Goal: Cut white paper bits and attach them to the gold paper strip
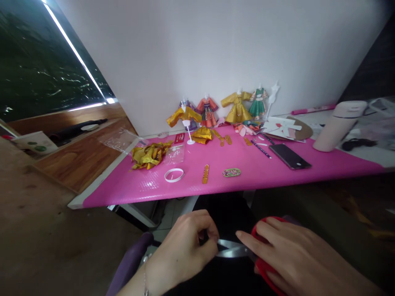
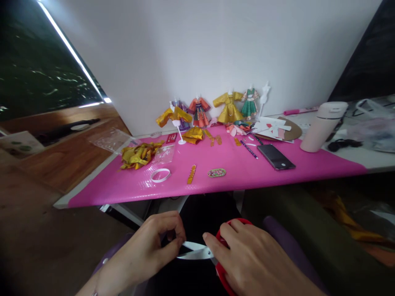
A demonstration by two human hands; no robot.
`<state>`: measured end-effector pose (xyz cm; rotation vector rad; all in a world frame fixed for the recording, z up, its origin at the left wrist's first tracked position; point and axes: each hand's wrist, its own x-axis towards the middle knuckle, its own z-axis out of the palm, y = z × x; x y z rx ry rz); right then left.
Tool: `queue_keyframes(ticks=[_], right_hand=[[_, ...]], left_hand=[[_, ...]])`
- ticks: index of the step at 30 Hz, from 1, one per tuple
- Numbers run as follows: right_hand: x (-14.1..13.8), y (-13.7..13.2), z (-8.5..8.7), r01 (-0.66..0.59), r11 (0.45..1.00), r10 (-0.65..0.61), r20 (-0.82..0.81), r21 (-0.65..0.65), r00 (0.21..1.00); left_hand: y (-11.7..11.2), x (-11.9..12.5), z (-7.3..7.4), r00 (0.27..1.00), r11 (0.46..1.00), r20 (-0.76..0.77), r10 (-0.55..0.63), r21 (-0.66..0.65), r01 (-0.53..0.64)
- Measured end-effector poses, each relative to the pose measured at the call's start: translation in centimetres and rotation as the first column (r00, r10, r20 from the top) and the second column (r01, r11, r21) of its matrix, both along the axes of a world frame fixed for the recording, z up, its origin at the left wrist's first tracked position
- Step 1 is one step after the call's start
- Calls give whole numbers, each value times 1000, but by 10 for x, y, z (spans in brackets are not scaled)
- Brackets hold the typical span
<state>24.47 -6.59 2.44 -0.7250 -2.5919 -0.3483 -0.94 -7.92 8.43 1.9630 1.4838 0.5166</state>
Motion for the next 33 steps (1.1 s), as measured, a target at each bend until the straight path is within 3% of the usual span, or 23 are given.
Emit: queue_keyframes(ticks=[18,26,33], right_hand=[[-11,0,18,6,998,-1,-91,57,996],[-2,-3,-3,13,1000,-12,-58,25,998],[3,-3,-6,18,1000,-18,-13,-7,1000]], left_hand=[[0,1,-9,999,997,-35,-11,71,14],[2,-1,-8,1000,999,11,-6,37,6],[1,-4,-9,985,997,165,44,-69,-33]])
